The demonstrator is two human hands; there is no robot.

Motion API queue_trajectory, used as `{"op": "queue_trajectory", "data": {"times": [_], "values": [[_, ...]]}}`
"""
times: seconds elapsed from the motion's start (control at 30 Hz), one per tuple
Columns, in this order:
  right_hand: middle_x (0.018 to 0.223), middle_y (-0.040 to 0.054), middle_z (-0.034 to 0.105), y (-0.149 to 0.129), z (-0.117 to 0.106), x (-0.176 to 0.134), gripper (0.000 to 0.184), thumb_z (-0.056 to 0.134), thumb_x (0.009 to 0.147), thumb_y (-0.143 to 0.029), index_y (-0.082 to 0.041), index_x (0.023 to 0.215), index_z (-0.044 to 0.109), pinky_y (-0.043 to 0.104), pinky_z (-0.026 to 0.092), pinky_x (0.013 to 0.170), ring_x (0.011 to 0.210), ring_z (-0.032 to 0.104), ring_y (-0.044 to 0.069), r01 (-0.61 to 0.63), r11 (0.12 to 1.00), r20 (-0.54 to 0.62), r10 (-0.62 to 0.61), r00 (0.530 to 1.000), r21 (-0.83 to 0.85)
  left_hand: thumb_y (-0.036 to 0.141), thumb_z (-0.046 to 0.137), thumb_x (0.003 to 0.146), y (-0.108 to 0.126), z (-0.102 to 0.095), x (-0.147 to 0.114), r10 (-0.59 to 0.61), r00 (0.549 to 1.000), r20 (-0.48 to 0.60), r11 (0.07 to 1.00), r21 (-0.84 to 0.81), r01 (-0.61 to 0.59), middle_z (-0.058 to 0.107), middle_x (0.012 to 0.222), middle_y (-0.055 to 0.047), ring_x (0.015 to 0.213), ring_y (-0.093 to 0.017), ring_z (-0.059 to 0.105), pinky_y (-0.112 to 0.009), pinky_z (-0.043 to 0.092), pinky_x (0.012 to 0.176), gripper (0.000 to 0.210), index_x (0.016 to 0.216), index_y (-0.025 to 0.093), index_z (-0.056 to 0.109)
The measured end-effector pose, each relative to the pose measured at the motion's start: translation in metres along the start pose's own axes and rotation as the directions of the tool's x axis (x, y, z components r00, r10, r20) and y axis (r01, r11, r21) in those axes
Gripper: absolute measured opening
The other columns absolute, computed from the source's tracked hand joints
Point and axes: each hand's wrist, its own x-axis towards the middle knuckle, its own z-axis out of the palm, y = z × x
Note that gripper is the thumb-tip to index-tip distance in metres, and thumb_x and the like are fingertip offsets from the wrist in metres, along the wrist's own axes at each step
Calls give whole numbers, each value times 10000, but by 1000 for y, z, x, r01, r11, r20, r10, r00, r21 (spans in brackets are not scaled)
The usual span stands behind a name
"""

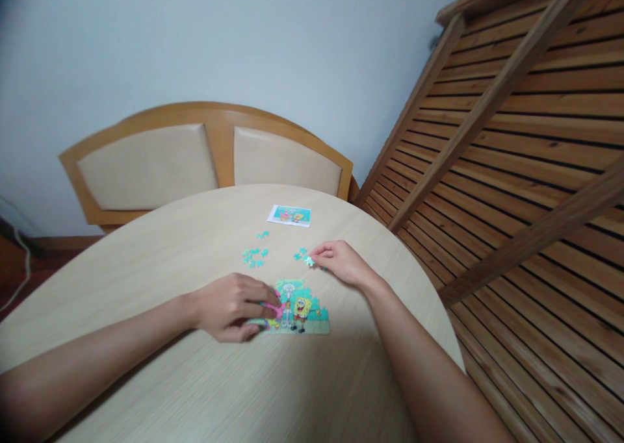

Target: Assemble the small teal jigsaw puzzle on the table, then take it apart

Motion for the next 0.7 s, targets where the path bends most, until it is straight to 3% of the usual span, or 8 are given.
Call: {"op": "queue_trajectory", "data": {"times": [0.2,0.3,0.37,0.47,0.57,0.7], "values": [[805,79,765,-3,5,-2,283,767,739,-373,-136,885,721,255,455,637,706,669,159,22,1000,31,-22,999,-17,243,508,923,-1,3,-1,0,1000,-2,1000,3,0,719,1162,-111,1060,-226,687,-360,573,907,284,1163,186,650],[795,63,748,-7,14,-3,274,751,756,-353,-138,921,709,265,467,675,722,666,159,65,998,37,-64,997,-20,227,464,959,-3,3,-1,-102,991,-86,995,17,103,740,1085,-73,1006,-190,695,-339,557,903,236,1078,206,667],[783,53,732,-9,24,-3,276,747,764,-352,-140,932,694,274,473,687,726,663,162,88,996,45,-88,995,-14,236,437,982,-6,2,-1,-252,954,-161,965,24,259,747,1003,-62,937,-181,698,-338,554,868,243,1033,202,673],[769,39,713,-13,43,-4,277,737,773,-329,-140,965,674,283,481,703,726,659,162,118,993,56,-118,991,-7,276,447,991,-13,3,-2,-494,833,-252,865,-38,501,742,942,-57,862,-185,691,-334,550,797,248,1007,191,680],[784,31,717,-15,59,-6,288,736,771,-305,-152,1001,654,293,493,734,758,671,172,143,990,57,-142,988,-9,313,497,981,-17,7,-4,-626,731,-271,779,-171,604,744,958,-47,851,-179,689,-317,542,791,228,1002,194,690],[816,33,734,-16,69,-6,298,730,778,-300,-170,1023,623,301,505,757,795,690,184,161,987,46,-161,986,3,338,559,961,-19,11,-4,-664,713,-226,746,-259,613,743,931,-31,823,-167,683,-289,537,780,203,1013,201,700]]}}
